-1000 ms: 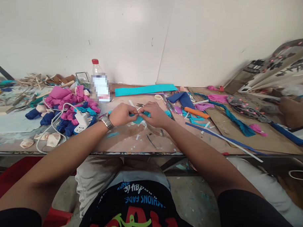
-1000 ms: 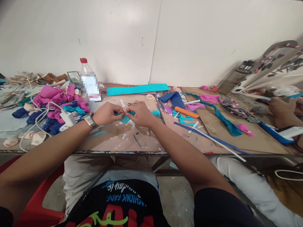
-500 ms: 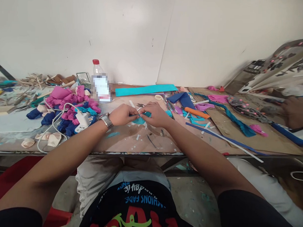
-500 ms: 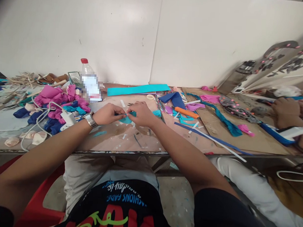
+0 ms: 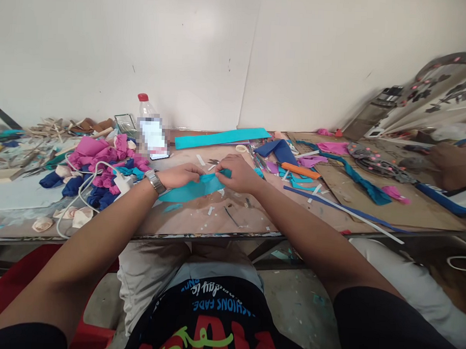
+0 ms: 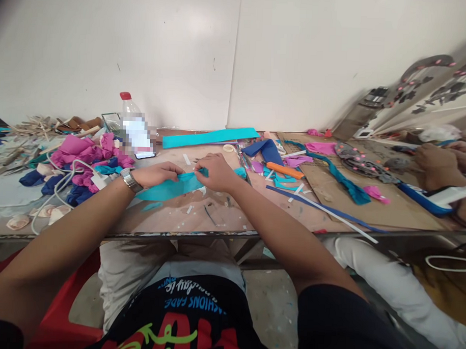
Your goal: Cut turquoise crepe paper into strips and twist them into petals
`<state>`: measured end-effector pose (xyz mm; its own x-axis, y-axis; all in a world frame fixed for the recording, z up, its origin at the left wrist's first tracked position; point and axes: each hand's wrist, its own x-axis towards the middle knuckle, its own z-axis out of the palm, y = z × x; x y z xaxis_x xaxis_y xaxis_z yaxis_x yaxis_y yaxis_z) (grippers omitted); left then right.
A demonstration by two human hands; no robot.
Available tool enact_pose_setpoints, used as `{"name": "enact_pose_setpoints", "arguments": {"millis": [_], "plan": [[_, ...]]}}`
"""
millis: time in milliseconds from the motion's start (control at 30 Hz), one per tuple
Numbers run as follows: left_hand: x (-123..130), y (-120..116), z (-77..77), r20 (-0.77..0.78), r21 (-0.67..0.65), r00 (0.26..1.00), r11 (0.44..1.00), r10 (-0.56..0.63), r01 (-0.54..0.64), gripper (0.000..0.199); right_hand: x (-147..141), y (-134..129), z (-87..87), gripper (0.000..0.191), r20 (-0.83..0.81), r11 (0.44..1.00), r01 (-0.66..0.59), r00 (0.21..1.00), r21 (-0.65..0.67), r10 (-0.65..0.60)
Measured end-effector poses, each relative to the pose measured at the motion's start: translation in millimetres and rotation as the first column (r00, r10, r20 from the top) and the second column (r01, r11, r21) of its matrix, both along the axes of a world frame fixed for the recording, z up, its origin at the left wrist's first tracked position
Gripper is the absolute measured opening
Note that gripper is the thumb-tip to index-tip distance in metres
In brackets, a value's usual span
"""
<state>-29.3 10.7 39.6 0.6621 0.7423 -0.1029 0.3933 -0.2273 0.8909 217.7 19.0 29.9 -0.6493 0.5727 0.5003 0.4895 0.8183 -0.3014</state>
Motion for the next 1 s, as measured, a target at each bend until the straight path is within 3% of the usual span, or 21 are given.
{"name": "enact_pose_setpoints", "arguments": {"millis": [133,333,700,767,933,1000], "plan": [[-0.6,-2.3,1.0,0.013,-0.06,0.999,0.998,-0.03,0.03,0.036,0.8,0.6,-1.1,0.014,0.0,1.0,-0.012,1.0,-0.007,0.012],[3.0,-6.4,2.2,-0.016,-0.073,0.994,0.991,-0.11,0.109,0.025,0.1,-0.8,-3.5,0.015,0.029,0.999,-0.043,0.999,-0.004,0.043],[4.6,-0.7,-6.4,-0.05,0.041,0.996,0.996,-0.075,0.077,0.025,-1.3,1.9,-6.3,0.019,0.08,0.994,-0.106,0.991,0.0,0.105],[5.0,-0.9,-8.5,-0.028,0.01,0.998,0.999,-0.053,0.053,0.021,-1.4,1.5,-6.2,0.017,0.07,0.993,-0.116,0.991,0.004,0.115],[6.6,-4.6,-7.8,0.063,-0.224,0.995,0.971,-0.072,0.084,0.022,-2.1,0.7,-5.1,0.014,0.031,0.987,-0.154,0.988,0.039,0.153],[7.3,-4.9,-5.8,0.038,-0.196,0.999,0.98,-0.037,0.044,0.022,-2.2,0.6,-4.7,0.014,0.031,0.986,-0.16,0.987,0.056,0.158]]}}
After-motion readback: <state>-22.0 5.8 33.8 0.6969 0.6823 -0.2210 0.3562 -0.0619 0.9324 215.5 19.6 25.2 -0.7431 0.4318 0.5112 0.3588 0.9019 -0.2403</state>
